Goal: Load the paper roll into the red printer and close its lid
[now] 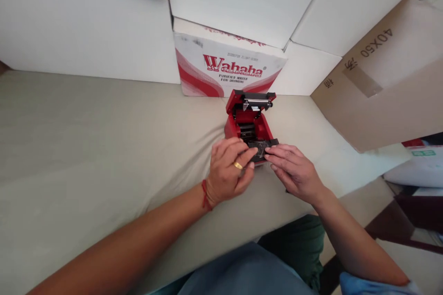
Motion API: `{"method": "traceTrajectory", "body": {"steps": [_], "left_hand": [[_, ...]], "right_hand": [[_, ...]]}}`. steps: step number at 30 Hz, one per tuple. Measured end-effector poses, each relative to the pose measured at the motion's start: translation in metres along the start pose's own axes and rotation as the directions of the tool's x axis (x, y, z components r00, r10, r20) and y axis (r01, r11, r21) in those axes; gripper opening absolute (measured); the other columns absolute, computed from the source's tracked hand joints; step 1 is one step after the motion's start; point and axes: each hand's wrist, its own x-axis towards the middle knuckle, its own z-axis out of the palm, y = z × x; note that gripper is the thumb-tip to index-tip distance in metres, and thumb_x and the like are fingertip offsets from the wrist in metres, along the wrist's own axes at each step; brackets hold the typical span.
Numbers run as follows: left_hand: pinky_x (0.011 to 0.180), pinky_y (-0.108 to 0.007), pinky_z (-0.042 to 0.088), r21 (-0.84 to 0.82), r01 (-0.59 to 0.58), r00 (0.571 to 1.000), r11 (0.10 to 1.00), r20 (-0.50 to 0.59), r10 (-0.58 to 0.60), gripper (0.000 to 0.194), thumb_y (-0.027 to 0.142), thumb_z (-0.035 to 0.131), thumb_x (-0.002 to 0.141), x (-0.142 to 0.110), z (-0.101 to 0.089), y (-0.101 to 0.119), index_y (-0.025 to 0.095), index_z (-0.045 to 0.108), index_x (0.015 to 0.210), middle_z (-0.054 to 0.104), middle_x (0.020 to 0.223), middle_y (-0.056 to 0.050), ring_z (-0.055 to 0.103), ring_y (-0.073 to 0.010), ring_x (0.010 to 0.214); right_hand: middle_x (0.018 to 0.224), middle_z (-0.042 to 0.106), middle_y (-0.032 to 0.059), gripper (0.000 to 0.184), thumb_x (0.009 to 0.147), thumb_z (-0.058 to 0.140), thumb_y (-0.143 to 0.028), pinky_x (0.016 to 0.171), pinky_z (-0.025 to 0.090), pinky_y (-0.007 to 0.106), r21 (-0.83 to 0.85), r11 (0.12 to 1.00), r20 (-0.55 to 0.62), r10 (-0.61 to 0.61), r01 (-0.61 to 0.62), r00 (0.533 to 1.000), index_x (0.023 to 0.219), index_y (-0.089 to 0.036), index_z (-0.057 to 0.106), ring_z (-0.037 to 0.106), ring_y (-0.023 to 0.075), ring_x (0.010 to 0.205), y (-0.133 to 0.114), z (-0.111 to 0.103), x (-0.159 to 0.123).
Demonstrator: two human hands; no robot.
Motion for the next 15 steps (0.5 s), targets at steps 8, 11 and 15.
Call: {"method": "traceTrajectory", "body": {"steps": [8,11,15], "left_hand": [[0.104,-0.045,0.051,0.14,-0.134,0.988,0.981,0.101,0.12,0.035,0.013,0.072,0.096,0.003,-0.001,0.01,0.021,0.073,0.131,0.084,0.104,-0.006,0.076,-0.0252,0.108],[0.106,-0.044,0.052,0.15,-0.144,0.986,0.978,0.11,0.128,0.047,0.012,0.073,0.096,0.0,0.0,0.009,0.024,0.071,0.141,0.084,0.104,-0.004,0.076,-0.0243,0.108],[0.108,-0.043,0.052,0.151,-0.148,0.983,0.977,0.126,0.129,0.061,0.011,0.074,0.095,-0.003,0.0,0.009,0.031,0.067,0.153,0.084,0.107,-0.003,0.076,-0.0239,0.111]], "right_hand": [[0.124,0.089,0.0066,0.027,0.111,0.064,-0.027,0.113,0.065,0.053,0.171,0.979,-0.073,0.121,-0.107,0.99,0.129,-0.032,0.084,0.082,0.0266,0.121,0.013,-0.005,0.008],[0.138,0.085,0.0085,0.036,0.117,0.052,-0.043,0.119,0.062,0.051,0.293,0.892,-0.196,0.409,-0.345,0.891,0.135,-0.031,0.081,0.078,0.0256,0.132,0.036,0.002,0.029],[0.17,0.064,0.0093,0.062,0.118,0.033,-0.065,0.127,0.056,0.047,0.41,0.757,-0.226,0.625,-0.509,0.747,0.164,-0.032,0.058,0.067,0.0228,0.15,0.082,0.022,0.075]]}}
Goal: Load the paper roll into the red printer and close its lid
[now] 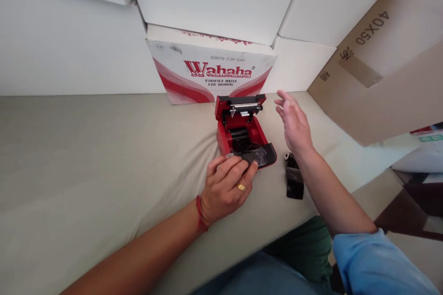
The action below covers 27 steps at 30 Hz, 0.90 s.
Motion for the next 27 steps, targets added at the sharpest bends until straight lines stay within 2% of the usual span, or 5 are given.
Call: {"method": "traceTrajectory", "body": {"steps": [3,6,9,17,27], "left_hand": [[0.109,-0.042,0.052,0.026,-0.032,0.999,0.999,-0.021,0.032,0.055,0.011,0.076,0.095,0.001,0.0,-0.001,0.03,0.071,0.146,0.083,0.103,-0.002,0.075,-0.0227,0.109],[0.109,-0.041,0.052,0.061,-0.062,0.997,0.996,-0.051,0.065,0.046,0.009,0.078,0.095,0.003,-0.001,-0.002,0.026,0.075,0.137,0.083,0.097,-0.001,0.073,-0.0214,0.104],[0.111,-0.041,0.053,0.054,-0.066,0.996,0.996,-0.049,0.069,0.053,0.009,0.079,0.094,0.001,0.0,-0.001,0.031,0.074,0.142,0.083,0.096,0.0,0.074,-0.0211,0.104],[0.113,-0.042,0.053,0.044,-0.02,0.999,0.999,-0.033,0.021,0.059,0.012,0.08,0.093,-0.005,0.002,-0.002,0.037,0.071,0.145,0.081,0.097,0.001,0.074,-0.0223,0.105],[0.103,-0.045,0.056,-0.161,0.077,0.997,0.984,0.018,-0.075,0.042,0.012,0.073,0.094,0.008,-0.006,0.0,0.028,0.07,0.133,0.074,0.102,-0.004,0.07,-0.0259,0.109]], "right_hand": [[0.168,0.066,0.0066,0.072,0.119,0.017,-0.068,0.13,0.053,0.048,0.064,0.998,0.094,-0.012,0.006,0.995,0.17,-0.032,0.053,0.064,0.021,0.155,-0.004,0.017,0.031],[0.144,0.082,0.006,0.08,0.118,0.018,-0.072,0.132,0.051,0.047,0.104,0.991,0.158,-0.1,0.084,0.982,0.141,-0.027,0.079,0.069,0.0223,0.148,-0.023,0.019,0.034],[0.132,0.087,0.0056,0.076,0.115,0.03,-0.076,0.13,0.053,0.048,0.075,0.987,0.104,-0.149,0.141,0.983,0.12,-0.027,0.088,0.075,0.0251,0.139,-0.037,0.008,0.014],[0.122,0.09,0.0068,0.06,0.119,0.037,-0.06,0.109,0.069,0.046,-0.123,0.976,0.18,-0.155,0.179,0.971,0.129,-0.027,0.086,0.087,0.025,0.112,-0.02,-0.015,-0.062],[0.125,0.09,0.0048,0.037,0.117,0.048,-0.036,0.125,0.057,0.05,-0.259,0.919,0.181,-0.258,0.299,0.949,0.131,-0.029,0.082,0.085,0.0233,0.119,-0.027,-0.011,-0.073]]}}
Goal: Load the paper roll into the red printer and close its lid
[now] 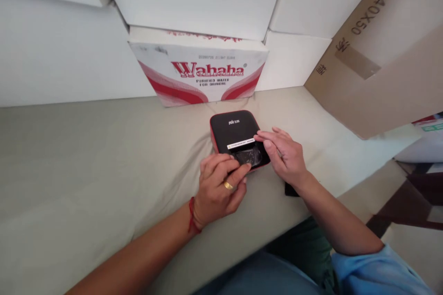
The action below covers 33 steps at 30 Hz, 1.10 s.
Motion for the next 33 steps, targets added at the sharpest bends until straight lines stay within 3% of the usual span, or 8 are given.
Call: {"method": "traceTrajectory", "body": {"steps": [3,5,7,12,16,23,29,33], "left_hand": [[0.112,-0.05,0.055,-0.191,0.22,0.967,0.957,-0.086,-0.239,0.041,0.021,0.07,0.099,0.0,-0.002,-0.009,0.03,0.064,0.139,0.069,0.121,-0.007,0.067,-0.0276,0.122],[0.123,-0.055,0.05,-0.332,0.41,0.877,0.849,-0.11,-0.467,0.043,0.031,0.07,0.102,-0.003,-0.002,-0.025,0.032,0.06,0.144,0.064,0.138,-0.008,0.063,-0.0296,0.135],[0.133,-0.062,0.041,-0.454,0.544,0.786,0.705,-0.018,-0.619,0.061,0.042,0.074,0.099,-0.007,0.001,-0.043,0.036,0.052,0.156,0.055,0.158,-0.008,0.053,-0.0331,0.154],[0.147,-0.063,0.014,-0.696,0.618,0.729,0.366,0.332,-0.599,0.104,0.051,0.085,0.089,-0.009,0.008,-0.064,0.046,0.028,0.176,0.019,0.193,0.0,0.016,-0.0371,0.18],[0.15,-0.053,0.009,-0.803,0.577,0.728,0.15,0.423,-0.539,0.113,0.038,0.09,0.086,-0.006,0.008,-0.058,0.053,0.025,0.177,0.016,0.194,0.009,0.005,-0.0318,0.183],[0.15,-0.054,0.013,-0.799,0.601,0.637,0.021,0.463,-0.616,0.118,0.027,0.089,0.078,-0.01,0.013,-0.058,0.055,0.028,0.175,0.022,0.192,0.009,0.01,-0.0303,0.182],[0.148,-0.053,0.021,-0.808,0.587,0.664,0.054,0.442,-0.602,0.114,0.028,0.085,0.079,-0.012,0.02,-0.057,0.05,0.028,0.175,0.016,0.194,0.007,0.013,-0.0309,0.182],[0.148,-0.056,0.02,-0.81,0.578,0.68,0.093,0.416,-0.603,0.109,0.038,0.084,0.085,-0.017,0.025,-0.058,0.045,0.025,0.177,0.02,0.193,0.002,0.018,-0.0333,0.18]], "right_hand": [[0.131,0.088,0.0056,0.034,0.114,0.053,-0.032,0.131,0.05,0.056,-0.006,0.99,-0.016,-0.138,0.138,0.99,0.133,-0.03,0.082,0.081,0.0262,0.129,-0.007,0.007,-0.017],[0.132,0.088,0.0061,0.034,0.111,0.057,-0.028,0.127,0.053,0.058,-0.016,0.974,-0.034,-0.228,0.227,0.973,0.133,-0.03,0.082,0.079,0.0285,0.131,-0.011,0.012,-0.031],[0.133,0.087,0.0074,0.038,0.108,0.06,-0.026,0.119,0.059,0.057,-0.031,0.965,-0.089,-0.261,0.259,0.961,0.14,-0.03,0.08,0.078,0.0303,0.13,-0.012,0.015,-0.045],[0.138,0.085,0.0094,0.049,0.108,0.06,-0.022,0.113,0.061,0.053,-0.038,0.971,-0.147,-0.237,0.234,0.96,0.155,-0.029,0.072,0.073,0.0305,0.131,-0.007,0.02,-0.064],[0.137,0.085,0.0092,0.044,0.109,0.059,-0.021,0.117,0.059,0.053,-0.015,0.971,-0.139,-0.237,0.237,0.962,0.149,-0.026,0.075,0.073,0.0286,0.13,-0.007,0.019,-0.063],[0.129,0.088,0.0081,0.035,0.105,0.062,-0.016,0.126,0.052,0.05,0.005,0.972,-0.098,-0.233,0.235,0.967,0.134,-0.023,0.081,0.077,0.0259,0.128,-0.01,0.007,-0.051],[0.109,0.09,0.0072,0.022,0.106,0.063,-0.018,0.113,0.063,0.045,0.04,0.96,-0.016,-0.277,0.278,0.961,0.112,-0.022,0.083,0.083,0.0245,0.108,-0.016,-0.011,-0.024],[0.113,0.09,0.0077,0.027,0.113,0.058,-0.027,0.095,0.067,0.037,0.076,0.991,0.077,-0.112,0.106,0.991,0.111,-0.023,0.084,0.086,0.023,0.104,-0.025,-0.02,0.011]]}}
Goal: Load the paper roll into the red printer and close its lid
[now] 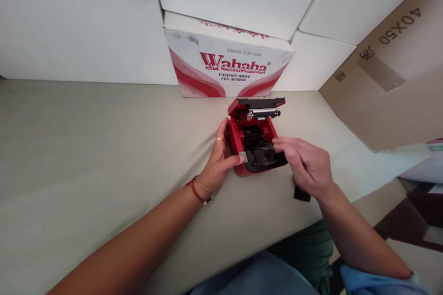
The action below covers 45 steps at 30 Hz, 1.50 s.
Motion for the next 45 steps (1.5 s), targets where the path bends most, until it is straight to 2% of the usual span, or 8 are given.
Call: {"method": "traceTrajectory", "body": {"steps": [5,13,17,21,24,29,35,45], "left_hand": [[0.149,-0.058,0.017,0.028,-0.036,0.998,0.999,-0.053,0.037,0.092,0.045,0.076,0.094,0.003,-0.001,-0.007,0.041,0.031,0.174,0.03,0.19,-0.001,0.025,-0.0326,0.178],[0.146,-0.057,0.028,0.004,-0.014,0.993,1.0,-0.117,0.014,0.08,0.043,0.076,0.092,0.009,0.002,-0.007,0.031,0.042,0.163,0.041,0.183,-0.009,0.035,-0.0337,0.173],[0.145,-0.057,0.03,-0.024,-0.012,0.99,1.0,-0.142,0.008,0.073,0.043,0.076,0.091,0.011,0.0,-0.005,0.03,0.047,0.156,0.047,0.177,-0.011,0.04,-0.0333,0.17],[0.144,-0.052,0.032,-0.012,-0.033,0.979,0.999,-0.199,0.03,0.058,0.046,0.072,0.096,0.016,-0.002,-0.01,0.031,0.053,0.149,0.054,0.172,-0.008,0.046,-0.0292,0.166],[0.135,-0.048,0.043,0.053,-0.036,0.95,0.998,-0.309,0.05,0.037,0.043,0.063,0.102,0.018,-0.002,-0.013,0.029,0.062,0.136,0.065,0.158,-0.008,0.058,-0.0257,0.153],[0.09,-0.033,0.055,0.261,-0.055,0.854,0.964,-0.487,0.18,0.006,0.02,0.056,0.085,0.012,0.0,-0.004,0.023,0.058,0.081,0.067,0.086,-0.001,0.065,-0.0171,0.09],[0.058,-0.029,0.03,0.357,0.041,0.894,0.933,-0.43,0.125,0.008,0.019,0.051,0.066,0.003,0.002,0.011,0.023,0.053,0.06,0.05,0.057,0.003,0.041,-0.014,0.058],[0.061,-0.029,0.034,0.423,0.065,0.914,0.904,-0.388,0.116,0.011,0.022,0.049,0.064,0.003,0.004,0.02,0.023,0.059,0.058,0.056,0.057,0.001,0.045,-0.0149,0.058]], "right_hand": [[0.117,0.09,0.0055,0.033,0.112,0.055,-0.03,0.087,0.064,0.035,-0.243,0.941,0.412,0.321,-0.236,0.853,0.129,-0.025,0.083,0.085,0.0241,0.098,-0.003,0.006,0.065],[0.134,0.085,0.0145,0.042,0.097,0.071,-0.025,0.082,0.055,0.04,-0.64,0.762,0.647,0.466,0.098,0.604,0.138,-0.025,0.08,0.079,0.0392,0.119,-0.004,0.048,0.114],[0.128,0.085,0.0155,0.037,0.099,0.07,-0.027,0.08,0.053,0.038,-0.634,0.772,0.598,0.46,0.037,0.656,0.134,-0.022,0.08,0.079,0.0352,0.111,-0.019,0.024,0.104],[0.106,0.086,0.0077,0.038,0.101,0.071,-0.046,0.075,0.051,0.034,-0.408,0.886,0.491,0.415,-0.219,0.766,0.129,-0.023,0.081,0.076,0.0245,0.087,-0.02,-0.05,0.071],[0.091,0.083,0.0045,0.046,0.099,0.068,-0.063,0.067,0.051,0.033,-0.257,0.856,0.435,0.518,-0.449,0.737,0.117,-0.022,0.083,0.07,0.0211,0.074,0.004,-0.09,0.038],[0.088,0.084,0.0027,0.037,0.094,0.073,-0.057,0.07,0.059,0.035,-0.133,0.806,0.647,0.511,-0.576,0.566,0.099,-0.022,0.084,0.073,0.0224,0.075,0.049,-0.066,-0.014],[0.13,0.085,0.0123,0.045,0.099,0.069,-0.047,0.087,0.067,0.041,-0.16,0.791,0.319,0.608,-0.591,0.727,0.134,-0.021,0.082,0.08,0.0229,0.089,0.082,-0.043,-0.05],[0.112,0.089,0.0088,0.024,0.09,0.079,-0.038,0.09,0.065,0.042,-0.313,0.793,0.405,0.609,-0.523,0.682,0.109,-0.025,0.088,0.083,0.0291,0.099,0.093,-0.077,-0.052]]}}
